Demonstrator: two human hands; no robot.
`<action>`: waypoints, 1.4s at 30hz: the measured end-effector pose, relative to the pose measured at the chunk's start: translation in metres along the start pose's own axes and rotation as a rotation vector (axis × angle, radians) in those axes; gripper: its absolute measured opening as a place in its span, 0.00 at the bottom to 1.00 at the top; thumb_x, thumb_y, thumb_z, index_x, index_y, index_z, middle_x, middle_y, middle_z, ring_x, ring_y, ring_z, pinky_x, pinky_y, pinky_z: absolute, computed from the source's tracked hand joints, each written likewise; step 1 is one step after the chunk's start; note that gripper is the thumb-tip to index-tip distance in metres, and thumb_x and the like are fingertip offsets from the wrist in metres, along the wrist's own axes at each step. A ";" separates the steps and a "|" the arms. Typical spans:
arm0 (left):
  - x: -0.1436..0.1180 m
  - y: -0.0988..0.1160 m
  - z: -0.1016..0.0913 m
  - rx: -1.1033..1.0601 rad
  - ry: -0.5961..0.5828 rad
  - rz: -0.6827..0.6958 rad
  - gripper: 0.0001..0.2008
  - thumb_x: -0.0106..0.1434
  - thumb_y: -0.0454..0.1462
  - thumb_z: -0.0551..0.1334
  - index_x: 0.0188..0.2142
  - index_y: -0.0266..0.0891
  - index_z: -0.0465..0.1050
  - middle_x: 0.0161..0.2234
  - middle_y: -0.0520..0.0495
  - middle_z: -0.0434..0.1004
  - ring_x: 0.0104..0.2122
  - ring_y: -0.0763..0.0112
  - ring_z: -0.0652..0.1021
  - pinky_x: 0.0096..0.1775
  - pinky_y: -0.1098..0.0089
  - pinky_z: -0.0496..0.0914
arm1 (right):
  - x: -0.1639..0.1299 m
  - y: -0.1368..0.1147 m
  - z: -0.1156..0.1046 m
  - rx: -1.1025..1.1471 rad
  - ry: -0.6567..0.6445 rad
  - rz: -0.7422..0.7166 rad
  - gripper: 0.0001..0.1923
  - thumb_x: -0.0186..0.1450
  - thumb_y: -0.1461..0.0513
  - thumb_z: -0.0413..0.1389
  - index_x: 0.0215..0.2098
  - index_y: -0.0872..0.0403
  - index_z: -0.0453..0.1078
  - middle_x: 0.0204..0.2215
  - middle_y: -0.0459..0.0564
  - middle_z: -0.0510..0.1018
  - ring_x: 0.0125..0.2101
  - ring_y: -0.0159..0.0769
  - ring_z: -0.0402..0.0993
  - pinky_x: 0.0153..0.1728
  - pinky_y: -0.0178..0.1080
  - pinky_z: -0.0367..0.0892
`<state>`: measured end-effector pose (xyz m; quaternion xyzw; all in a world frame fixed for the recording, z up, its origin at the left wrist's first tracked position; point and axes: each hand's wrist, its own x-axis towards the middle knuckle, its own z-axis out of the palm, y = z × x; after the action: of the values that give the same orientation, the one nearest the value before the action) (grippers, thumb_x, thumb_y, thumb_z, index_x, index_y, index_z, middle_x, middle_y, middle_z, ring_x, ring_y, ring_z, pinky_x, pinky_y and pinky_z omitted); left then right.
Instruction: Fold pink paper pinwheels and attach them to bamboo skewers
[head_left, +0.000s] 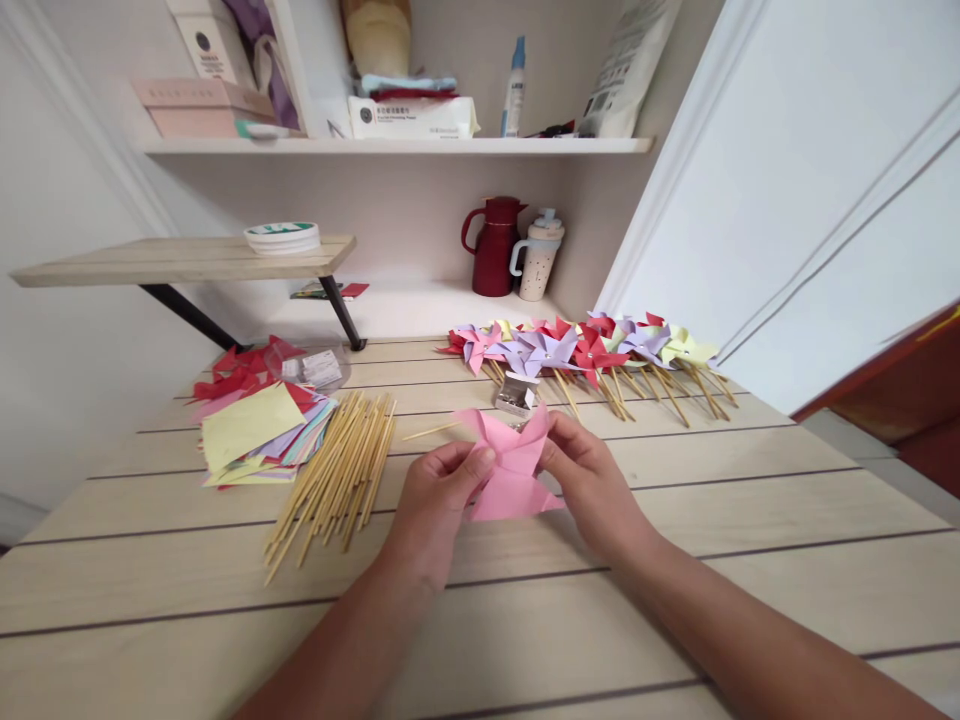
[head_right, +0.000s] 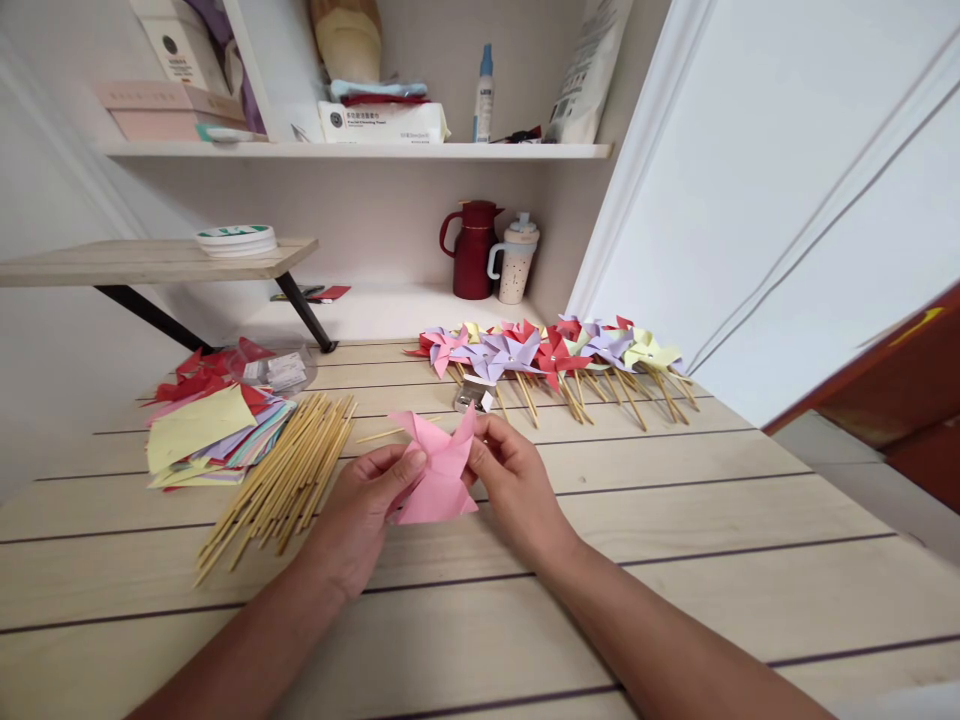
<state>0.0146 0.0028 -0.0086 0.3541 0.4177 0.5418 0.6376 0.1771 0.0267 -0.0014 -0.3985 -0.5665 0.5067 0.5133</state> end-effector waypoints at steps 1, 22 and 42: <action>0.000 0.001 0.001 -0.020 0.016 0.000 0.14 0.53 0.46 0.72 0.29 0.36 0.79 0.24 0.51 0.74 0.26 0.74 0.71 0.32 0.71 0.66 | 0.000 0.000 0.000 0.020 -0.004 -0.009 0.08 0.65 0.54 0.59 0.35 0.50 0.69 0.27 0.43 0.71 0.26 0.32 0.67 0.29 0.35 0.65; 0.002 0.007 0.004 -0.213 0.191 0.024 0.13 0.50 0.41 0.75 0.32 0.35 0.80 0.28 0.47 0.80 0.30 0.71 0.76 0.37 0.70 0.70 | -0.022 -0.005 0.007 -0.638 -0.276 -0.278 0.14 0.64 0.68 0.56 0.47 0.48 0.67 0.31 0.43 0.79 0.25 0.30 0.72 0.26 0.32 0.65; -0.005 0.012 0.007 -0.252 0.156 0.025 0.12 0.53 0.41 0.73 0.32 0.34 0.81 0.29 0.46 0.81 0.31 0.70 0.77 0.38 0.70 0.70 | -0.015 0.005 0.002 -0.382 -0.191 -0.350 0.17 0.67 0.71 0.50 0.49 0.49 0.71 0.43 0.50 0.74 0.33 0.32 0.75 0.36 0.38 0.73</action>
<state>0.0161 -0.0001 0.0061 0.2336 0.3902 0.6238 0.6357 0.1773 0.0127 -0.0086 -0.3348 -0.7579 0.3293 0.4529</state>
